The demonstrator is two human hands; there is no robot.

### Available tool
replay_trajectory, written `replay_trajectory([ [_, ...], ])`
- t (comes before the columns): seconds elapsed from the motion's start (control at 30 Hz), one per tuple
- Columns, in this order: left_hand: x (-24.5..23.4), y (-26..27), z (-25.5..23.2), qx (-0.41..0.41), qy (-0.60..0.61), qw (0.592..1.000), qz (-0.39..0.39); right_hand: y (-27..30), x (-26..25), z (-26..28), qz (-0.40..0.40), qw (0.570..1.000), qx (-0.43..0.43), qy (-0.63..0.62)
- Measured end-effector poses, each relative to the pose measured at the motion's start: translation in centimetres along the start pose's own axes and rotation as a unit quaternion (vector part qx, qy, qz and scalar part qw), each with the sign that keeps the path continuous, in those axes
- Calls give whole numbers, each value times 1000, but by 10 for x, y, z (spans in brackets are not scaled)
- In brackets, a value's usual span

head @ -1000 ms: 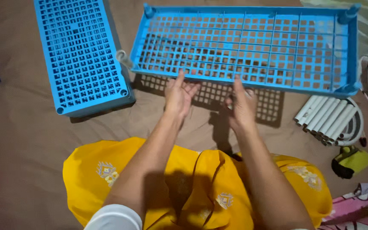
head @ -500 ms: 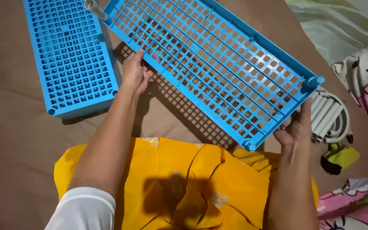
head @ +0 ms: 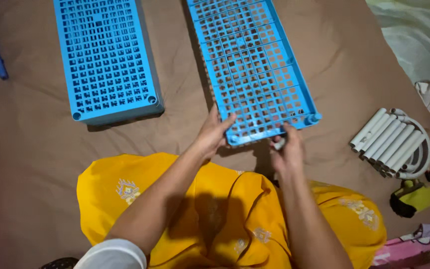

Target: The person assembles a blue plastic grid rack by inserting white plastic tubes into the corner holes. They insert short and long tubes, adjust the rack, and wipe the surface with a cloth before placing the assembled unit aside.

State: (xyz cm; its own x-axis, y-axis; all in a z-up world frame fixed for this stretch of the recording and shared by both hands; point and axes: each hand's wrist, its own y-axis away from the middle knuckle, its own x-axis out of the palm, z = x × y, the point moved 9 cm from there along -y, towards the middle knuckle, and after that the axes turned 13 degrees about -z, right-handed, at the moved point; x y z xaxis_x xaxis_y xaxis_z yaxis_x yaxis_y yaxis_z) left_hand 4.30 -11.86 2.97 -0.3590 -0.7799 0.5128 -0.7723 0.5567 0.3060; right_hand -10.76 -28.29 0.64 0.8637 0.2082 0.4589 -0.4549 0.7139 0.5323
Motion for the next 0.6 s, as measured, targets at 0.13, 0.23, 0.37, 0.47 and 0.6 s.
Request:
replay_trajectory([
  [0.13,-45,11,18,-137,-96,982,-91,10,20,-31,29,999,34,26],
  [0.23,-74,1,12,-152,-132,973,-116,9,6,-49,-4,987,81,138],
  [0.37,-105,-10,14,-147,-169,962,-157,3,-32,-59,-92,971,132,176],
  [0.47,-126,-10,20,-115,-192,947,-231,-5,-43,-43,-95,986,123,66],
  [0.6,-142,-4,24,-72,-254,921,-288,-13,-31,6,-37,987,-54,147],
])
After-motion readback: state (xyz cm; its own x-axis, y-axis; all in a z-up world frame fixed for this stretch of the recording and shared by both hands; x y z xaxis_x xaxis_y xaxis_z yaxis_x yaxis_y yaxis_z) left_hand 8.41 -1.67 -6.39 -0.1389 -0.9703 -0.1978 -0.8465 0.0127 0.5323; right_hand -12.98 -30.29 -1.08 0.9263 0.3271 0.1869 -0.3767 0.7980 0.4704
